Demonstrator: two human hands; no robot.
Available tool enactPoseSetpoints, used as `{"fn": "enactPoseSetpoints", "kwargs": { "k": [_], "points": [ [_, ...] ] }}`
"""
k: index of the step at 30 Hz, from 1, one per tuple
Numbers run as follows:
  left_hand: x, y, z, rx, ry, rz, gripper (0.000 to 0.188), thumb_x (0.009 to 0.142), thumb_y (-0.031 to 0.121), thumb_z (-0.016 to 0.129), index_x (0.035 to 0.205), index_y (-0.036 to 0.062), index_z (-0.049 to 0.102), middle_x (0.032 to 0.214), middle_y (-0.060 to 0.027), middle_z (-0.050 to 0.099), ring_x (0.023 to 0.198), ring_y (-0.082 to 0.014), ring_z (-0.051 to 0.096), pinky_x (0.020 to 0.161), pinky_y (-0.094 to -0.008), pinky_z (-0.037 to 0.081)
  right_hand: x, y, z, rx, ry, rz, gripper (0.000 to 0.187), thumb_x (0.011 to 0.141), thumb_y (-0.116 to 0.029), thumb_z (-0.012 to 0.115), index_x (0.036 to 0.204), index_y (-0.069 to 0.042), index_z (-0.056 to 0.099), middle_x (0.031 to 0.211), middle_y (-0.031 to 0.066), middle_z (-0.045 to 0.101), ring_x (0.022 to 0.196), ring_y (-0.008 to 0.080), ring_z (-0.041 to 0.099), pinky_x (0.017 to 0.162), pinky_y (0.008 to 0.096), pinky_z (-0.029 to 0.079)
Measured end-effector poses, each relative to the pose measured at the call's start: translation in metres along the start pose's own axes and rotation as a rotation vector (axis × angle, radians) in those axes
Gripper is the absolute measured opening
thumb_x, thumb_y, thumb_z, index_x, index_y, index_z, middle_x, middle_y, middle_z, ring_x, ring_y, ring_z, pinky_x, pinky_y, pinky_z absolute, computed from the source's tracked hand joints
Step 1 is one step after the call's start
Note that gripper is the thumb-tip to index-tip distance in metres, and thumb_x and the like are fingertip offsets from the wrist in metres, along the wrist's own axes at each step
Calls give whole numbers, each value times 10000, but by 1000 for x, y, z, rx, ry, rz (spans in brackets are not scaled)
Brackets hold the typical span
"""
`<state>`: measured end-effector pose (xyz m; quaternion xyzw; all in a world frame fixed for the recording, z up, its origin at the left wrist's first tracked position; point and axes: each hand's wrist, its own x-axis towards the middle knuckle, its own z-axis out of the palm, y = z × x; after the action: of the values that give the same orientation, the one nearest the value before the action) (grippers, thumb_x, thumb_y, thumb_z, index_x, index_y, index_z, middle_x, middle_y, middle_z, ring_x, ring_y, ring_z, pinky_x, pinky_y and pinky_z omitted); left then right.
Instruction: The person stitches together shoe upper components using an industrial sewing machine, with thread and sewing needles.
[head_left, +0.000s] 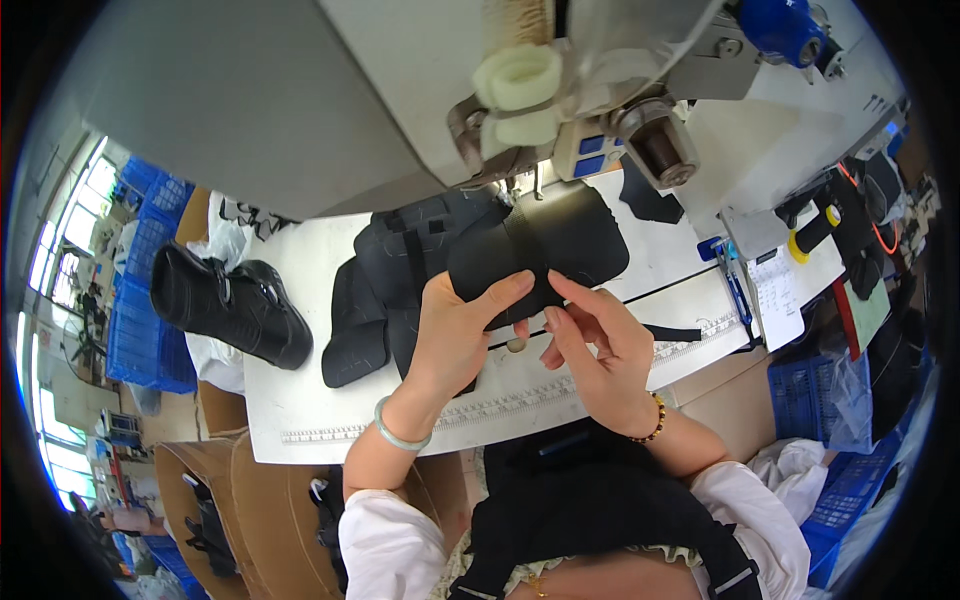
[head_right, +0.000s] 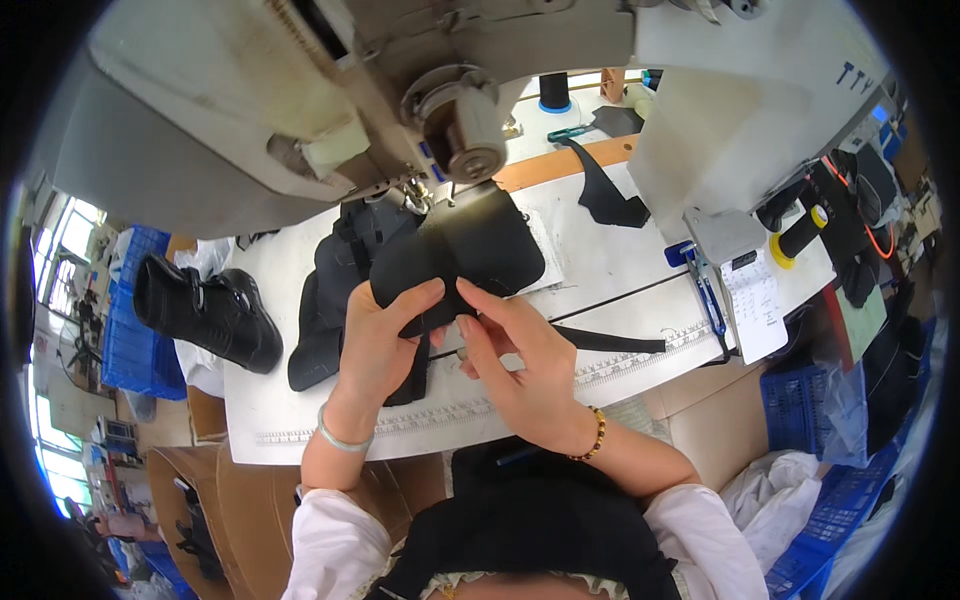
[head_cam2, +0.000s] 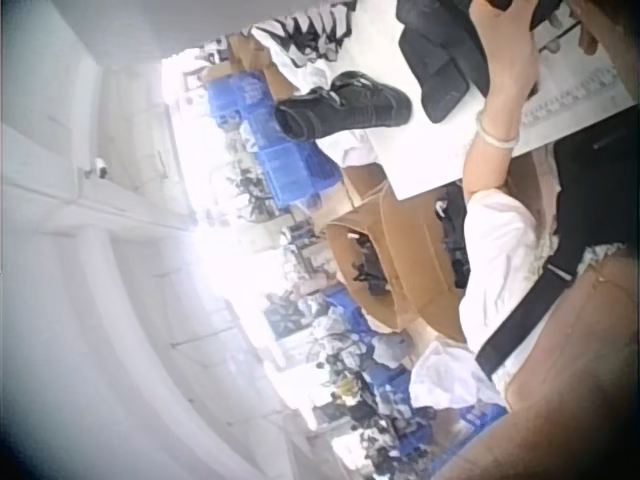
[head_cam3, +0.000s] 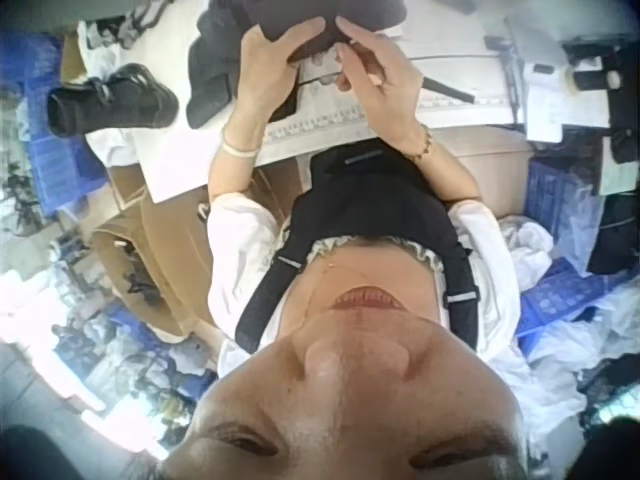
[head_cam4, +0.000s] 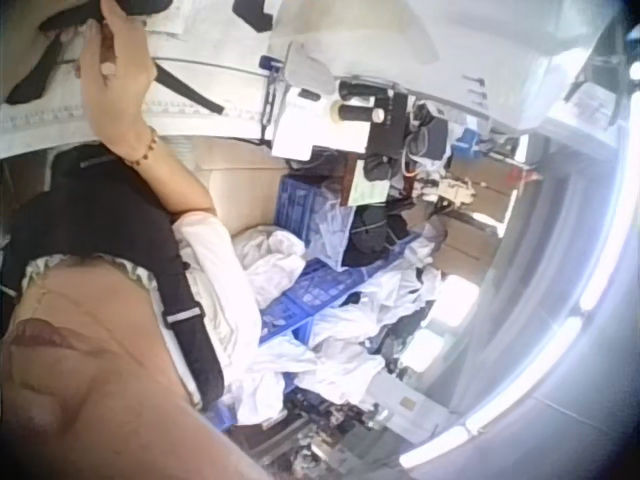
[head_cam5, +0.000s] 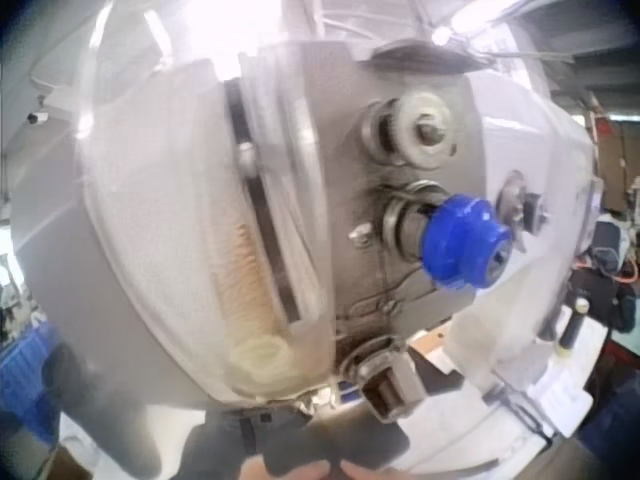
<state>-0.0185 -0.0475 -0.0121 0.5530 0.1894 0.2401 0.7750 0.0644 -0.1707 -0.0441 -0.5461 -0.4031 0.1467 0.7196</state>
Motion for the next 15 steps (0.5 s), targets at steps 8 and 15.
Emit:
{"fn": "enactPoseSetpoints", "kwargs": {
  "k": [8, 15],
  "points": [
    [3, -7, -3, -216, -50, -54, 91, 827, 12, 571, 882, -52, 606, 812, -108, 632, 627, -168, 594, 495, -274, 473, 2, 3, -3, -156, -20, -191, 375, 799, 74, 580, 1164, -2, 543, 731, 68, 554, 567, 109, 576, 521, 212, 464],
    [2, -9, 0, -54, 38, 9, 124, 824, 28, 533, 900, -57, 582, 805, -110, 625, 629, -171, 596, 481, -277, 455, 1, 7, -3, -166, -12, -165, 400, 798, 71, 583, 1188, -7, 542, 720, 70, 538, 559, 106, 564, 514, 224, 451]
  ]
}}
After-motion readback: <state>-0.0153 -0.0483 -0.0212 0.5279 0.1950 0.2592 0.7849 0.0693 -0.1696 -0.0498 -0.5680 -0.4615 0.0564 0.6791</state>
